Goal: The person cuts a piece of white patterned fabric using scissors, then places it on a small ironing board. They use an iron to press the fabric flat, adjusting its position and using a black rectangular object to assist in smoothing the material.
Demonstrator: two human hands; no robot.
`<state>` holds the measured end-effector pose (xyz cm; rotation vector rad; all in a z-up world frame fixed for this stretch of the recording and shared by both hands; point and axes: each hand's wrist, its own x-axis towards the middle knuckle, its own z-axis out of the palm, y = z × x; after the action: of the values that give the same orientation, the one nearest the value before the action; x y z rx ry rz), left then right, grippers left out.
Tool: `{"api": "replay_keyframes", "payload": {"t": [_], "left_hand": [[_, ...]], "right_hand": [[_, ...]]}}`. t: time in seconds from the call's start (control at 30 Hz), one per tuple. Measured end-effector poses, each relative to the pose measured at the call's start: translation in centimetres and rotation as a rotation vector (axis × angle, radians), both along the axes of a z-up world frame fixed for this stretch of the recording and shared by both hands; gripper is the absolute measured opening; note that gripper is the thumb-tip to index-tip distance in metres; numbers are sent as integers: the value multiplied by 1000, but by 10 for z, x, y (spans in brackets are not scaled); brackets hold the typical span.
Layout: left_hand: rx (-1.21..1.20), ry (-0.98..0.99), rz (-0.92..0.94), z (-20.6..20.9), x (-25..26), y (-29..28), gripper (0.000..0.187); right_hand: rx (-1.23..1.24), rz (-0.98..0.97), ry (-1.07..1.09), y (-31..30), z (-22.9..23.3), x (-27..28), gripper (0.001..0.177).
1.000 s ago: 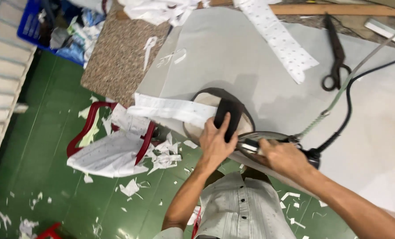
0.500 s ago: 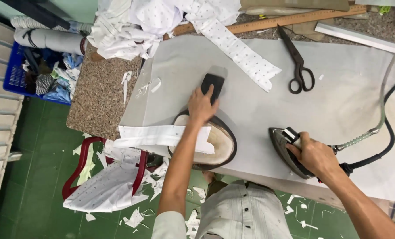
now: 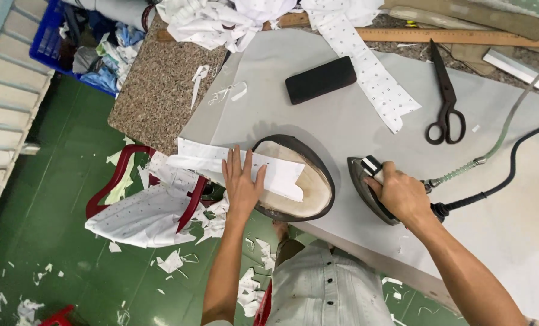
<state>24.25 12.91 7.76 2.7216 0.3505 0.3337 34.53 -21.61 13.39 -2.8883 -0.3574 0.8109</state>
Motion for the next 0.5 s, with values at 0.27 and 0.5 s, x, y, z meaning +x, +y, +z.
{"api": "replay_keyframes", "payload": {"t": [0.27, 0.5], "left_hand": [[35, 55, 0, -15, -42, -91, 67], [14, -190, -290, -51, -95, -129, 54]], "right_hand": [[147, 94, -132, 43, -32, 40, 57], [233, 447, -783, 5, -47, -14, 69]]}}
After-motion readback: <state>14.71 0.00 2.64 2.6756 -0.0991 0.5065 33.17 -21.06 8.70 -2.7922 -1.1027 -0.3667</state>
